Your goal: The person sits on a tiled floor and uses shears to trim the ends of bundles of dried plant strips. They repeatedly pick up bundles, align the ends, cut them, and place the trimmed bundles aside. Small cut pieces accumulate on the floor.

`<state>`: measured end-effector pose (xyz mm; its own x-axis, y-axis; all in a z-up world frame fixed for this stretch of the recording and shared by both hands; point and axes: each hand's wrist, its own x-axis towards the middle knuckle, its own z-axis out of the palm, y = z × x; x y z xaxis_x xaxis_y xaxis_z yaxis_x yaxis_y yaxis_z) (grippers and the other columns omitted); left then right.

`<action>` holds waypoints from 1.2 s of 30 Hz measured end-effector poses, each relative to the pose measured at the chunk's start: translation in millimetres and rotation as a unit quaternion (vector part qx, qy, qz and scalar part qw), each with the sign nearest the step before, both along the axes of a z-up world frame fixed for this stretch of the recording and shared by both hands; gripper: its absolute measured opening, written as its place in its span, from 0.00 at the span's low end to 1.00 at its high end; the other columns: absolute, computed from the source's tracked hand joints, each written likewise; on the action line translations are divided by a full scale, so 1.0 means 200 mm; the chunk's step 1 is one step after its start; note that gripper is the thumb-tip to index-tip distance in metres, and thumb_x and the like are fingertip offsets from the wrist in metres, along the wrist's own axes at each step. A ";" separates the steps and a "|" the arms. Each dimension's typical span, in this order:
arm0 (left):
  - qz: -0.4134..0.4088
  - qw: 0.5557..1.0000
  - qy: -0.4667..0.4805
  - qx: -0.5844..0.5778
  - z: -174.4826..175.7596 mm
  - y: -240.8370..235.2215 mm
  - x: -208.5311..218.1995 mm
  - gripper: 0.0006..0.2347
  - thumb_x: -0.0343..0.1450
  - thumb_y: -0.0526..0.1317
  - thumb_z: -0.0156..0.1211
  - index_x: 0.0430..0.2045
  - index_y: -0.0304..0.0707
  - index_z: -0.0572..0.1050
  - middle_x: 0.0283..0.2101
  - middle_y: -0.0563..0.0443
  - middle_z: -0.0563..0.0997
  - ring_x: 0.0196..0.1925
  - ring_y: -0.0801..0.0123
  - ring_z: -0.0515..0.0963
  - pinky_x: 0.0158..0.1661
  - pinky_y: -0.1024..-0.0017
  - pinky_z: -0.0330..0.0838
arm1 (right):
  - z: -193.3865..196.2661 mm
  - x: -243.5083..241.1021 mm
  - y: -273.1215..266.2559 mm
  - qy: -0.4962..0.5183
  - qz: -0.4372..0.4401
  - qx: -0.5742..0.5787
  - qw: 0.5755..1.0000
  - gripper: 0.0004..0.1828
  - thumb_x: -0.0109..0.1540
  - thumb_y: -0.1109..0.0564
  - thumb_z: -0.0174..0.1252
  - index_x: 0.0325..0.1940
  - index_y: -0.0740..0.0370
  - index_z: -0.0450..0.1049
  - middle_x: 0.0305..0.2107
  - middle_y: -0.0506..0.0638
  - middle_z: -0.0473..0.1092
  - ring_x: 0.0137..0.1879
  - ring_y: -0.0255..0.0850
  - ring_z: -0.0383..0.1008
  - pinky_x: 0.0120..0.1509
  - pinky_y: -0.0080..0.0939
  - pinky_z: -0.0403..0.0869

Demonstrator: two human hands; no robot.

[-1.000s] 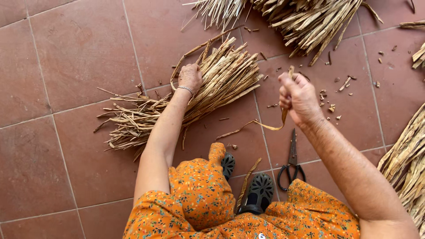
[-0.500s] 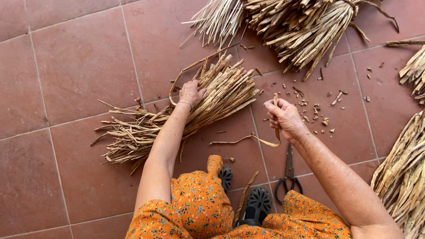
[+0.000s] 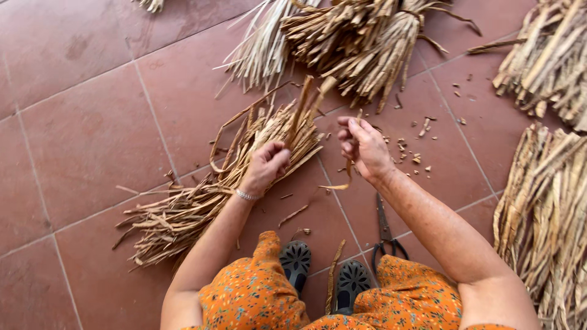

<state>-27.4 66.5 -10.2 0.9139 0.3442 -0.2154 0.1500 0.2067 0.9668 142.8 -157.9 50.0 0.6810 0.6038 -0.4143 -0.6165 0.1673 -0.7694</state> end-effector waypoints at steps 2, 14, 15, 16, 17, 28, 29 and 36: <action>-0.049 0.998 -0.010 -0.039 0.06 -0.12 -0.03 0.06 0.75 0.38 0.62 0.42 0.35 0.77 0.31 0.56 0.80 0.29 0.81 0.76 0.30 0.81 0.73 | 0.04 0.01 0.00 0.000 -0.029 0.014 0.999 0.13 0.69 0.49 0.53 0.52 0.58 0.72 0.30 0.43 0.71 0.27 0.30 0.66 0.30 0.30 0.65; -0.078 0.977 0.016 -0.198 0.10 -0.35 0.01 0.09 0.77 0.40 0.54 0.46 0.35 0.76 0.42 0.51 0.82 0.42 0.72 0.81 0.43 0.71 0.80 | 0.05 -0.04 -0.09 -0.079 -0.041 -0.033 0.995 0.11 0.67 0.51 0.58 0.51 0.53 0.76 0.30 0.44 0.74 0.29 0.26 0.68 0.32 0.28 0.68; -0.079 0.977 0.014 -0.199 0.10 -0.36 0.01 0.09 0.78 0.40 0.54 0.46 0.35 0.76 0.42 0.51 0.82 0.42 0.72 0.81 0.43 0.70 0.80 | 0.04 -0.05 -0.08 -0.079 -0.045 -0.035 0.995 0.11 0.66 0.52 0.59 0.52 0.51 0.75 0.30 0.44 0.74 0.29 0.26 0.68 0.32 0.29 0.68; -0.080 0.976 0.011 -0.201 0.11 -0.36 0.01 0.09 0.78 0.40 0.53 0.47 0.35 0.76 0.42 0.51 0.82 0.42 0.71 0.81 0.44 0.70 0.80 | 0.02 -0.06 -0.08 -0.077 -0.048 -0.038 0.995 0.11 0.65 0.52 0.59 0.52 0.49 0.74 0.30 0.43 0.74 0.29 0.26 0.68 0.32 0.29 0.68; -0.081 0.976 0.009 -0.203 0.11 -0.37 0.00 0.10 0.78 0.40 0.53 0.47 0.35 0.76 0.42 0.50 0.82 0.43 0.71 0.82 0.44 0.69 0.80 | 0.01 -0.06 -0.08 -0.078 -0.048 -0.036 0.995 0.09 0.66 0.52 0.60 0.51 0.51 0.74 0.30 0.43 0.73 0.29 0.26 0.68 0.32 0.29 0.68; -0.152 0.970 0.056 -0.181 0.06 -0.42 -0.02 0.16 0.79 0.42 0.49 0.56 0.32 0.74 0.46 0.46 0.83 0.43 0.69 0.83 0.44 0.69 0.81 | -0.08 -0.05 -0.08 -0.115 -0.052 -0.050 0.991 0.07 0.71 0.52 0.55 0.49 0.54 0.75 0.37 0.38 0.73 0.39 0.25 0.67 0.41 0.30 0.66; -0.160 0.968 0.055 -0.187 0.06 -0.43 -0.02 0.16 0.78 0.42 0.49 0.56 0.33 0.74 0.46 0.46 0.83 0.42 0.69 0.83 0.43 0.69 0.81 | -0.08 -0.06 -0.08 -0.126 -0.055 -0.041 0.990 0.07 0.71 0.52 0.54 0.49 0.55 0.74 0.39 0.39 0.74 0.43 0.26 0.69 0.47 0.30 0.68; -0.192 0.970 0.057 -0.138 0.03 -0.45 -0.04 0.16 0.80 0.43 0.49 0.57 0.31 0.75 0.42 0.44 0.82 0.35 0.71 0.80 0.38 0.71 0.79 | -0.06 -0.09 -0.06 -0.163 -0.033 -0.037 0.985 0.09 0.72 0.53 0.50 0.54 0.55 0.71 0.41 0.44 0.75 0.49 0.31 0.72 0.60 0.36 0.72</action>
